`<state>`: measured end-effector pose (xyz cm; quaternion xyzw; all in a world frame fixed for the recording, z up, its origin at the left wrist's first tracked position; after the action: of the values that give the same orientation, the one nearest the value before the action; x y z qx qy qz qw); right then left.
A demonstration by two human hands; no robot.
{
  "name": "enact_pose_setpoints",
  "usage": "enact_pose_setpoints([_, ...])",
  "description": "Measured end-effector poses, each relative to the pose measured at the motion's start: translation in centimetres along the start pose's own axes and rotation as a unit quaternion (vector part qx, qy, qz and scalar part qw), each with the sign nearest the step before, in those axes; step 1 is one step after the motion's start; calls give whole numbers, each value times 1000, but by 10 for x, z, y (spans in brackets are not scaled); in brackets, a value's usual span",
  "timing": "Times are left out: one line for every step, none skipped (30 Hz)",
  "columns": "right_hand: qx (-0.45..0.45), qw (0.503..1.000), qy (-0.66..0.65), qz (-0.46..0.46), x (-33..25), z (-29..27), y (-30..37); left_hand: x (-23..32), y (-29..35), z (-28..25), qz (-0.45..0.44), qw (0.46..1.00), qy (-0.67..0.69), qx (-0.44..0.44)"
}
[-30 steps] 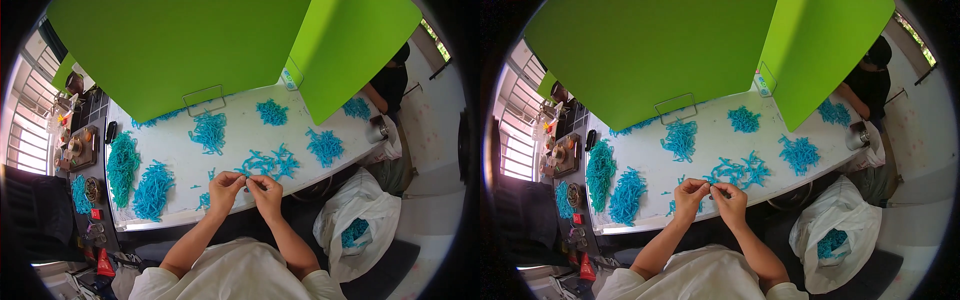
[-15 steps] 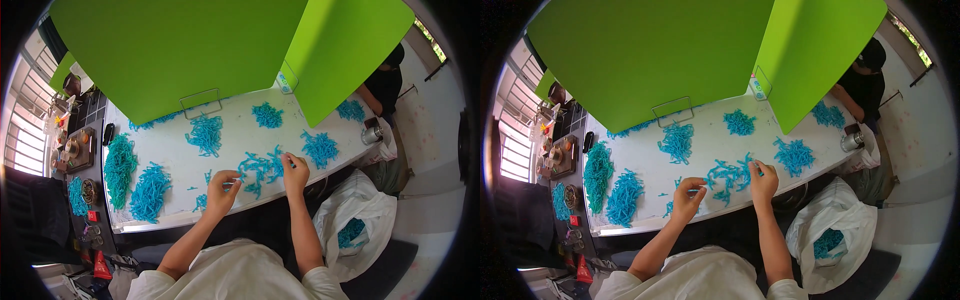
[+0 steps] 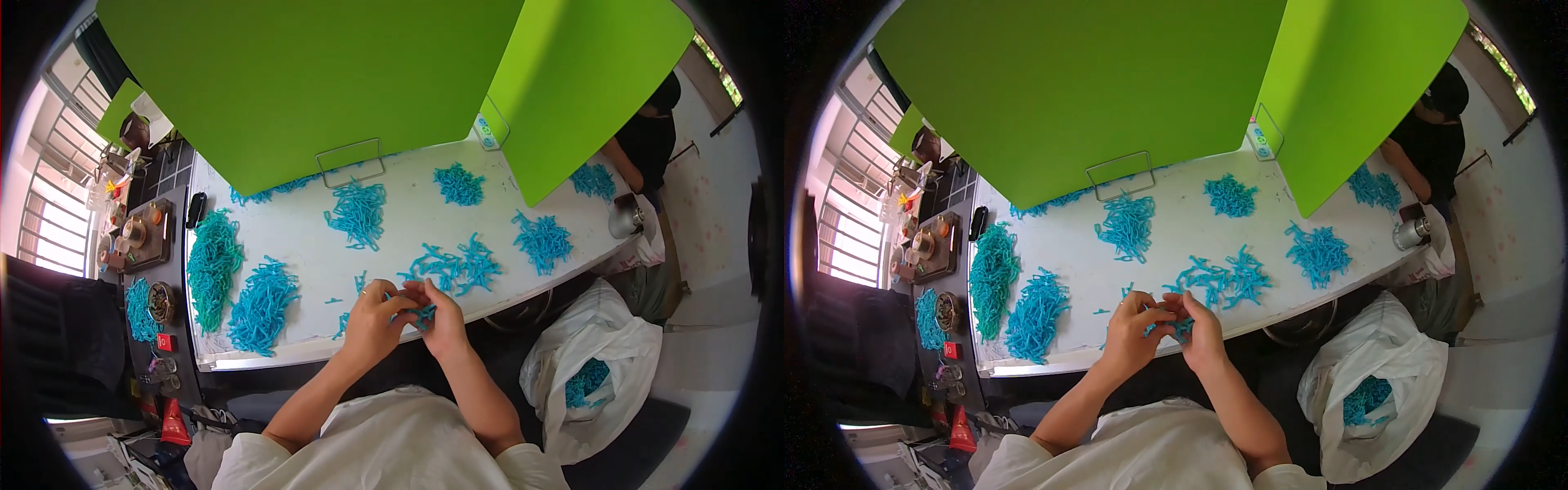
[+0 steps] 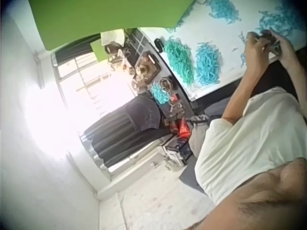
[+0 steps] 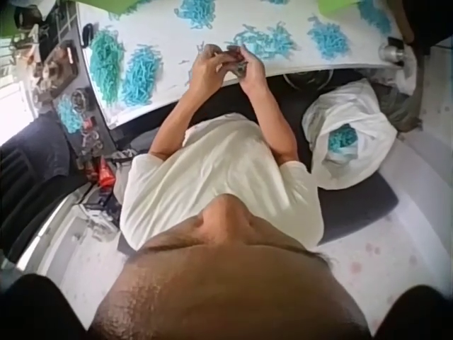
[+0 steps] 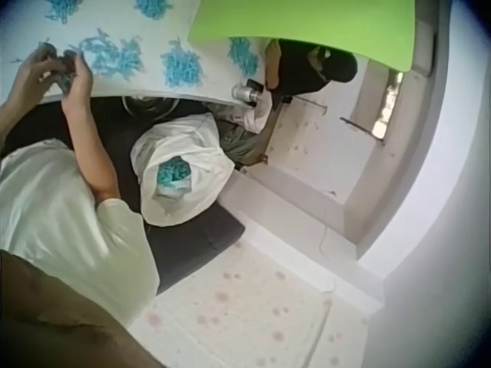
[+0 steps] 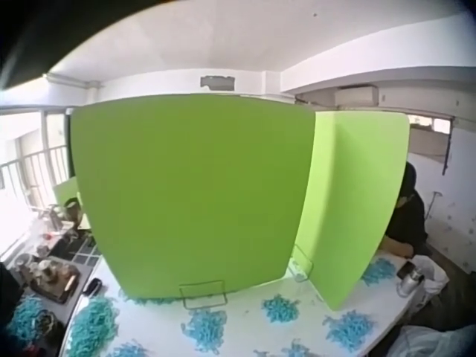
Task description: Assembling small blue plastic interlocking parts by hand at a workbench.
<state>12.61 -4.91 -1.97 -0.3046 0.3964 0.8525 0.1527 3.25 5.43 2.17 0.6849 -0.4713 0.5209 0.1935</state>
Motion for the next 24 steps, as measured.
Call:
enact_pose_setpoints([2,1000,18,6,2,3,1,-9,0,-2,7,1000,12,13])
enact_pose_setpoints([4,999,36,12,3,6,1,-14,0,-5,14,999,23,26])
enact_pose_setpoints([0,998,55,2,4,8,2,-15,-1,-10,14,999,22,26])
enact_pose_setpoints([-1,998,55,3,3,10,3,-16,-3,-17,2,999,35,32])
enact_pose_setpoints([-14,994,110,5,0,10,5,-16,-6,-23,-9,998,47,38])
enact_pose_setpoints([-25,986,165,6,-2,8,6,-15,-9,-31,-9,998,47,39])
enact_pose_setpoints([-26,986,165,6,-1,3,4,-13,-13,-37,-38,999,34,-13])
enact_pose_setpoints([-73,975,208,-9,3,-2,1,-12,-15,-39,-67,995,21,-65])
enact_pose_setpoints([-123,960,249,-25,4,-2,-2,-13,-15,-41,-68,996,18,-62])
enact_pose_setpoints([-126,960,249,-24,3,-4,-4,-15,-15,-42,-130,985,72,-84])
enact_pose_setpoints([-160,963,218,12,2,-5,-4,-18,-15,-43,-191,968,125,-106])
enact_pose_setpoints([-191,962,188,49,1,-5,-4,-27,-16,-44,-192,968,124,-103])
enact_pose_setpoints([-205,961,169,77,-1,-6,-2,-43,-18,-43,-170,965,177,-89])
enact_pose_setpoints([-207,961,169,75,0,-5,-1,-58,-22,-41,-149,959,230,-76])
enact_pose_setpoints([-174,966,188,49,2,-7,-2,-72,-35,-42,-111,990,91,-5])
enact_pose_setpoints([-142,968,206,23,3,-8,-3,-84,-46,-45,-74,996,-25,53])
enact_pose_setpoints([-143,968,206,23,2,-5,-2,-96,-55,-48,-47,991,-93,88])
enact_pose_setpoints([-122,970,209,13,0,0,2,-107,-59,-50,-21,979,-160,123])
enact_pose_setpoints([-100,972,211,1,-2,3,3,-116,-60,-48,-21,979,-161,125])
enact_pose_setpoints([-102,972,211,1,-2,4,3,-123,-60,-47,-4,976,-183,115])
enact_pose_setpoints([-108,971,213,-5,-2,4,3,-127,-62,-44,16,974,-202,103])
enact_pose_setpoints([-114,970,215,-11,-2,4,3,-131,-61,-44,18,974,-201,101])
enact_pose_setpoints([-113,970,215,-12,-1,4,2,-135,-59,-46,24,975,-204,84])
enact_pose_setpoints([-101,971,215,-18,-1,5,1,-137,-55,-46,29,976,-206,67])
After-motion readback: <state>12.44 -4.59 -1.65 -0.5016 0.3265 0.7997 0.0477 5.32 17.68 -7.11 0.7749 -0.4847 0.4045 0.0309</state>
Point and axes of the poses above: each hand's wrist, its own y-axis away from the middle knuckle, its own z-axis out of the palm, x = y × z, the point moved 2 cm from there along -y, towards the middle knuckle, and after that the axes turned 13 degrees about y, right-handed, at the moved point
